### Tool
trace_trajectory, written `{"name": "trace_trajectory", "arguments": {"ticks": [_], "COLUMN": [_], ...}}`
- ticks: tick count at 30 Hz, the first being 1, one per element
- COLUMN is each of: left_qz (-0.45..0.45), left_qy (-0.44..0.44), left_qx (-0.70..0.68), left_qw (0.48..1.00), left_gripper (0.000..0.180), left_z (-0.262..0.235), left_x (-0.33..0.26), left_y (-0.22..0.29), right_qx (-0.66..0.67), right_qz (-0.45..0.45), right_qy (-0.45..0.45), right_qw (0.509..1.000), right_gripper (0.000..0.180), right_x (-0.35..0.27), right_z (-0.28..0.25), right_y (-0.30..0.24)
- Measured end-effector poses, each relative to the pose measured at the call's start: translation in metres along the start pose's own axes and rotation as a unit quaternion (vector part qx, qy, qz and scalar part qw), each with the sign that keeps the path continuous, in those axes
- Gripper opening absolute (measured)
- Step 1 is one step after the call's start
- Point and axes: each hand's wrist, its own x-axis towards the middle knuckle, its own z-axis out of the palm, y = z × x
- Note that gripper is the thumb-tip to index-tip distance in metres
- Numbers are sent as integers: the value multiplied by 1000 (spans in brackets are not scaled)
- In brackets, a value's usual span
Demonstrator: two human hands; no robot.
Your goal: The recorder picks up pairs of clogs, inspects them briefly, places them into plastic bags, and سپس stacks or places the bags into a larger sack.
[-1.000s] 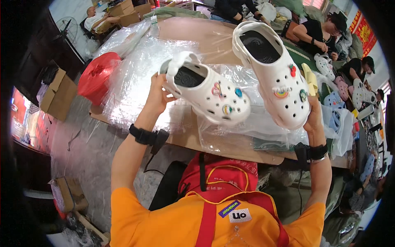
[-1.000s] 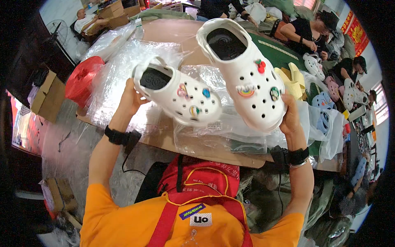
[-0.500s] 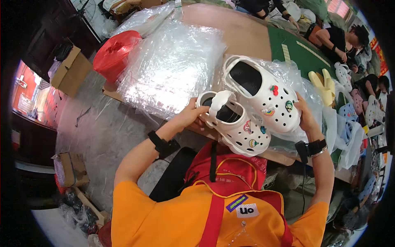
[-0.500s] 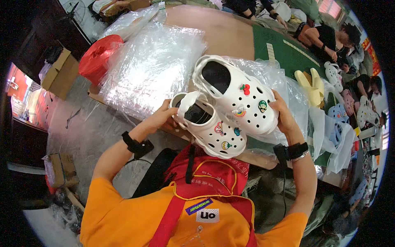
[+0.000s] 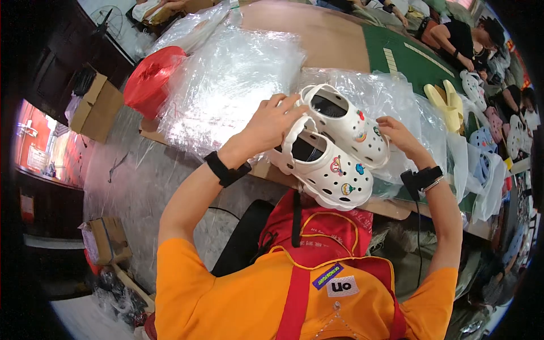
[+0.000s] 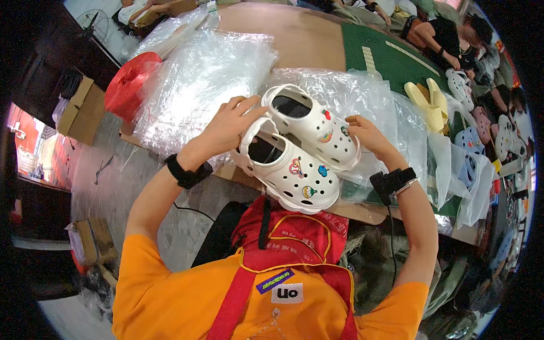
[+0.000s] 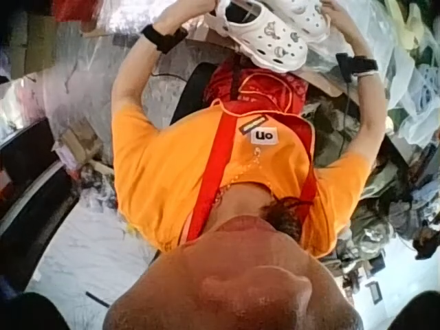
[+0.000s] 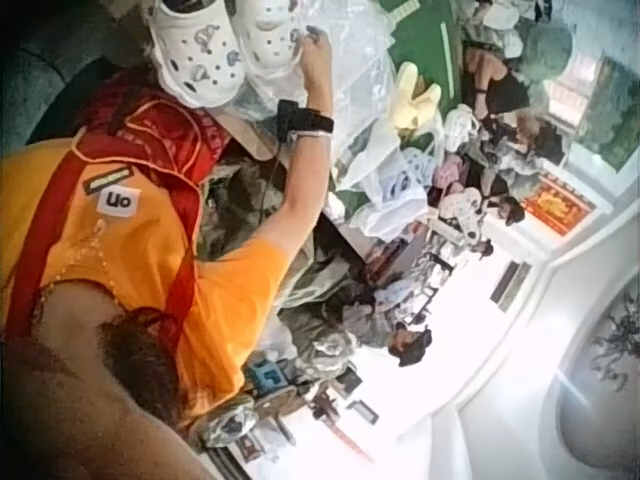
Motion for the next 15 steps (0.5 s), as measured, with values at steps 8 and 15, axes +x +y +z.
{"name": "trace_trajectory", "arguments": {"ticks": [8,15], "left_qz": [94,80], "left_qy": [-18,-115], "left_qx": [-21,-94], "left_qw": [995,986], "left_gripper": [70,83], "left_z": [4,20], "left_x": [26,41], "left_y": [-12,-25], "right_qx": [-91,-424], "right_qz": [-122,-162], "right_qy": [14,100], "right_qw": [988,885], "right_gripper": [43,57], "right_x": [-72,-107], "right_z": [1,9], "right_y": [1,62]}}
